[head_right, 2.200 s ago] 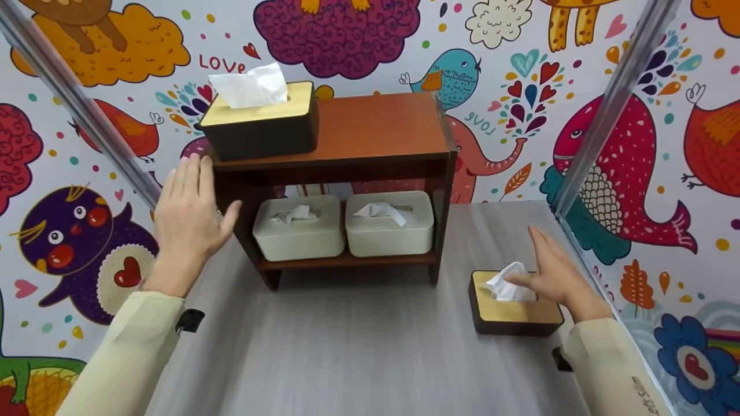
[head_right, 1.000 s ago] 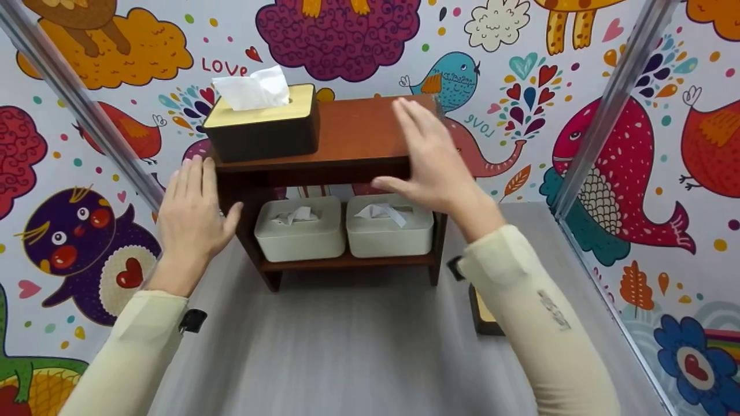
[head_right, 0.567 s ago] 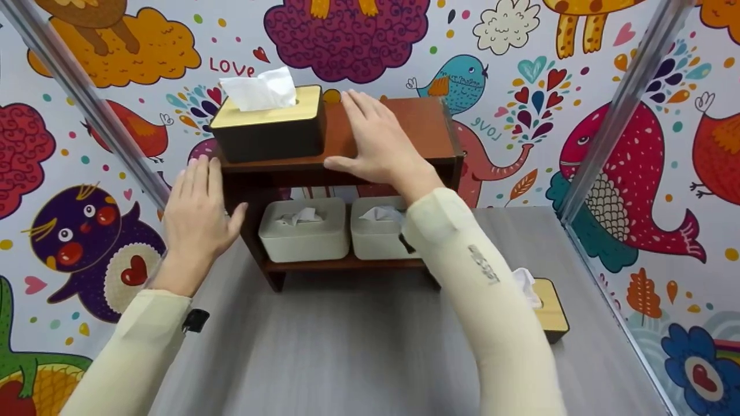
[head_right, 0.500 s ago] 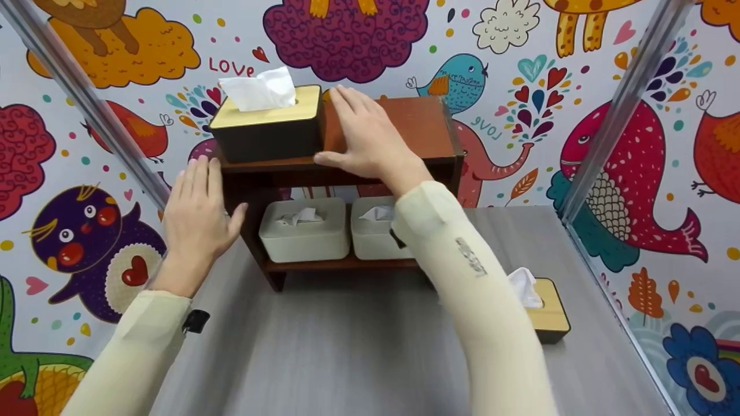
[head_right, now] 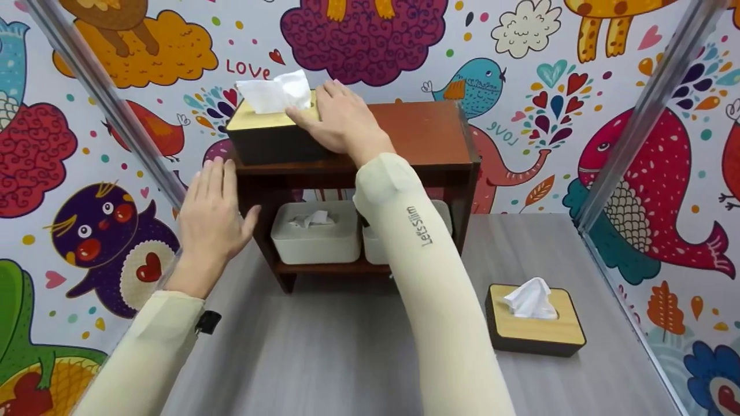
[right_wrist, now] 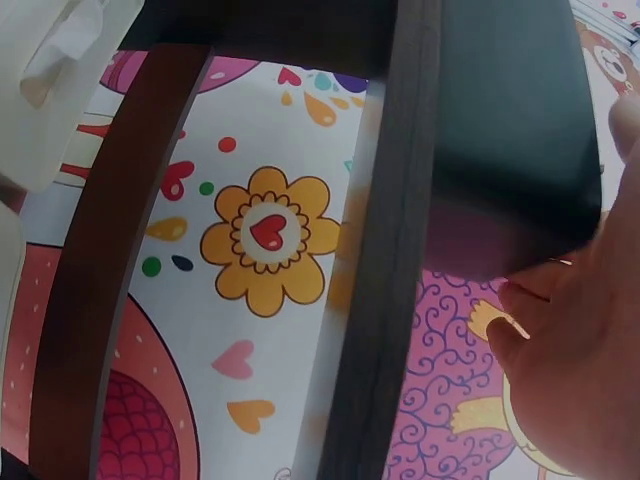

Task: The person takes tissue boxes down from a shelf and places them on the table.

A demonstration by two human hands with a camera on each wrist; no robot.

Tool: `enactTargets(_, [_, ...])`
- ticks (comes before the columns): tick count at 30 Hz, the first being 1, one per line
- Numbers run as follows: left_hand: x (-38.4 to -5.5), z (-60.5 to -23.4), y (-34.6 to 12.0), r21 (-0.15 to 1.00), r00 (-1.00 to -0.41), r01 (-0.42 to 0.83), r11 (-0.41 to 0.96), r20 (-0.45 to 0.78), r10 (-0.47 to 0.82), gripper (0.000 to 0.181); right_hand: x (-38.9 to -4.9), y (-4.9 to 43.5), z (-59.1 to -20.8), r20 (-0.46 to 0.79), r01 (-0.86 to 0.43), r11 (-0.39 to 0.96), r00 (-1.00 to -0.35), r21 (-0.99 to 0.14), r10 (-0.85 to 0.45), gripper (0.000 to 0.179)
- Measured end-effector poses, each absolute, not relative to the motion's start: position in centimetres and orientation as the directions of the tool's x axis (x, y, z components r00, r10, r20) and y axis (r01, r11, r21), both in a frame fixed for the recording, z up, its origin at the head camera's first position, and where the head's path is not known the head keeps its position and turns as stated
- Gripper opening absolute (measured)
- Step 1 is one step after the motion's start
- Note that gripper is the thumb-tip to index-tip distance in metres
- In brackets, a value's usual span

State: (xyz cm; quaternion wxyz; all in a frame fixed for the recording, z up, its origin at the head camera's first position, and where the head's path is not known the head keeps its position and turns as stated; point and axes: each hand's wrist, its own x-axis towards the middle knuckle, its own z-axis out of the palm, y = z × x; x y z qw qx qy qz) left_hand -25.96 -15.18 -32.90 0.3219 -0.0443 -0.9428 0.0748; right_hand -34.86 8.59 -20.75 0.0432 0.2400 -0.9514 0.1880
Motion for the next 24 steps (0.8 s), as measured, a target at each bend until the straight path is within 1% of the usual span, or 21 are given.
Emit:
enactTargets(5, [-26.0,-33.2,-15.1,-0.149,-0.786,0.043,0.988,0.606,0.125,0.084,-35.6,8.1,-21.1,0.195,-0.525,0.772,-0.851,-0.359,-0.488,0.06])
enactTargets(8, [-26.1,-33.1,-15.1,-0.137,-0.782,0.049,0.989,0.611,0.124,0.084,-35.6,8.2,-20.9,0.216,-0.538,0.77,-0.843,-0.343,-0.492,0.056])
enactTargets(12, [-26.1,-33.0,-15.0,-0.148,-0.787,0.049,0.988,0.604,0.129,0.084,-35.0,8.4,-20.5,0.213,-0.516,0.796,-0.856,-0.315,-0.471,0.057])
enactTargets(16, [-26.2,-32.9,-15.0,-0.154,-0.79,0.041,0.987,0.6,0.127,0.084,-34.2,8.5,-20.1,0.194,-0.495,0.818,-0.869,-0.294,-0.456,0.07])
enactTargets(20, [-26.1,-33.0,-15.1,-0.14,-0.796,0.041,0.989,0.594,0.117,0.085,-33.7,8.1,-19.9,0.17,-0.496,0.799,-0.868,-0.339,-0.466,0.087])
enactTargets(24, [-26.1,-33.0,-15.1,-0.128,-0.799,0.044,0.991,0.591,0.112,0.085,-33.3,7.8,-19.6,0.111,-0.458,0.836,-0.888,-0.302,-0.446,0.105])
